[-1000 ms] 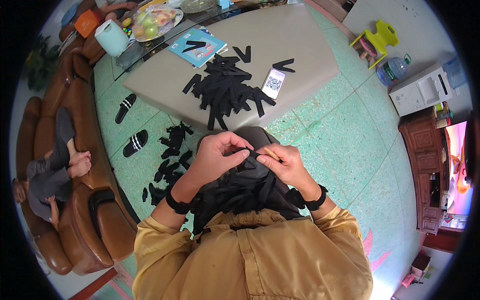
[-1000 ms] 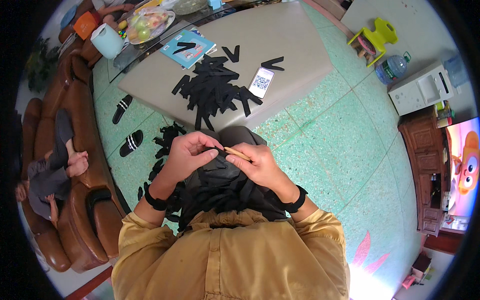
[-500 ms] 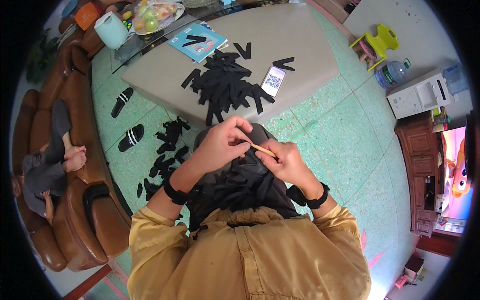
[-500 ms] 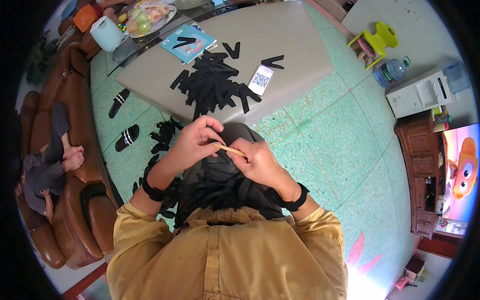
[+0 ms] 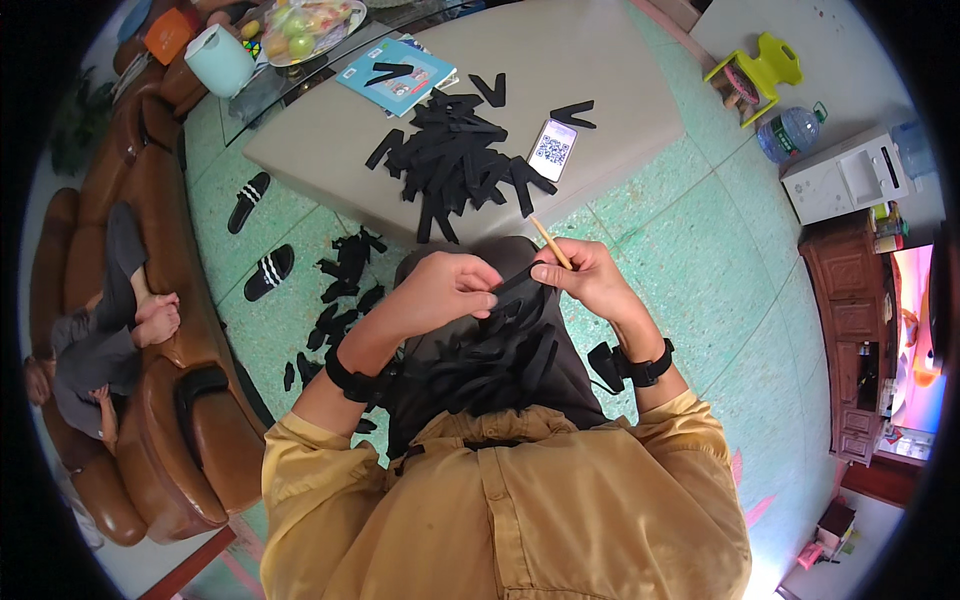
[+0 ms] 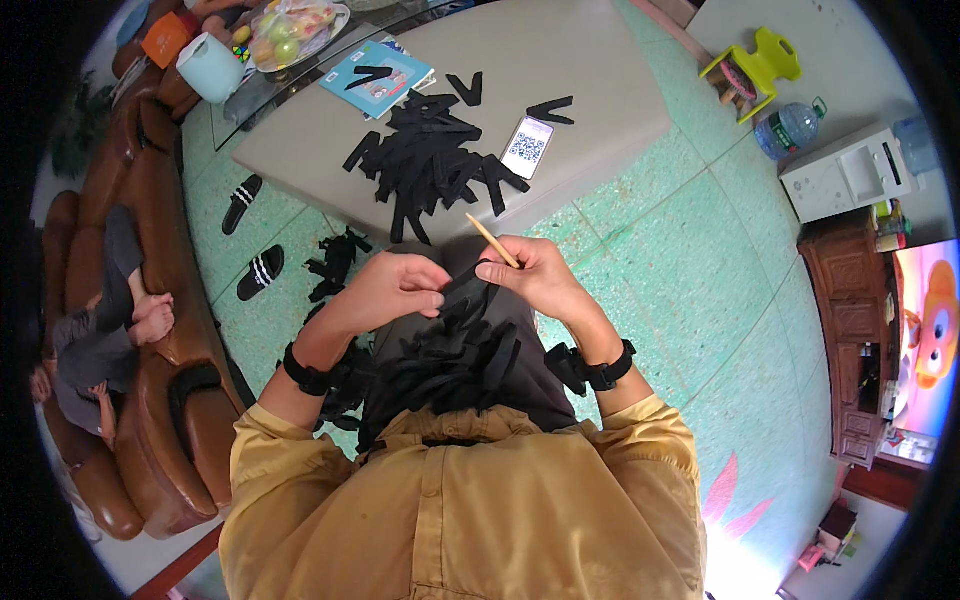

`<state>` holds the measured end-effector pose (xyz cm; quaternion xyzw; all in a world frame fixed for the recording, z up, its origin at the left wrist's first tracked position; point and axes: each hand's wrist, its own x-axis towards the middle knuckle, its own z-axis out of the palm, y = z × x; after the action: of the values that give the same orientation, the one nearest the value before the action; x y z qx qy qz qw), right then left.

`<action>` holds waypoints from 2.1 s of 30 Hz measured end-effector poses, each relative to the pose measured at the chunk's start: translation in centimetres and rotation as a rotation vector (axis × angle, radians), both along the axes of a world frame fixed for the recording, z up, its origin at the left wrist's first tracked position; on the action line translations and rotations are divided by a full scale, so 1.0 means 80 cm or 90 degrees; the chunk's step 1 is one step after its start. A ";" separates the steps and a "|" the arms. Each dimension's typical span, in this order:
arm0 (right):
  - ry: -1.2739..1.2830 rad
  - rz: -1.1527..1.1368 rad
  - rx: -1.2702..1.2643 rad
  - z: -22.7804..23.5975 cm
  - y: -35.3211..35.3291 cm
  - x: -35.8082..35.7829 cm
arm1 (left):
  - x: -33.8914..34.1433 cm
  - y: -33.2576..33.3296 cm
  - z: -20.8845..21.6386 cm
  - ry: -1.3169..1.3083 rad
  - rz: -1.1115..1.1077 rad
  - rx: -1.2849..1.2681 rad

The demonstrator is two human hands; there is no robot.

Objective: The person uses a wooden stick to apply an adhesive or material to black fabric strips and then presses the strips together by hand.

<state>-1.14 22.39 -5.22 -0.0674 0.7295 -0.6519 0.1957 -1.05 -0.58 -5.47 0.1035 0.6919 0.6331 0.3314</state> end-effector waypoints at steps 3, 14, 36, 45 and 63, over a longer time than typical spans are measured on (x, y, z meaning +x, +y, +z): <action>0.038 -0.009 -0.009 -0.011 0.000 -0.001 | 0.011 0.011 0.007 0.021 0.050 -0.035; 0.099 -0.044 -0.028 0.006 -0.021 -0.007 | 0.031 0.023 0.017 0.124 0.076 -0.115; 0.638 0.019 0.299 -0.006 -0.024 0.022 | 0.025 0.023 -0.004 0.042 0.250 0.037; 0.432 -0.224 0.185 -0.025 -0.057 0.034 | 0.040 0.028 0.007 0.115 0.382 0.004; 0.476 -0.145 0.237 -0.021 -0.029 0.036 | 0.047 0.009 -0.005 0.091 0.421 0.124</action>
<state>1.78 20.03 -6.91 -0.1817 0.8580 -0.4575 -0.1465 2.73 0.11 -5.85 -0.0507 0.6456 0.7605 0.0478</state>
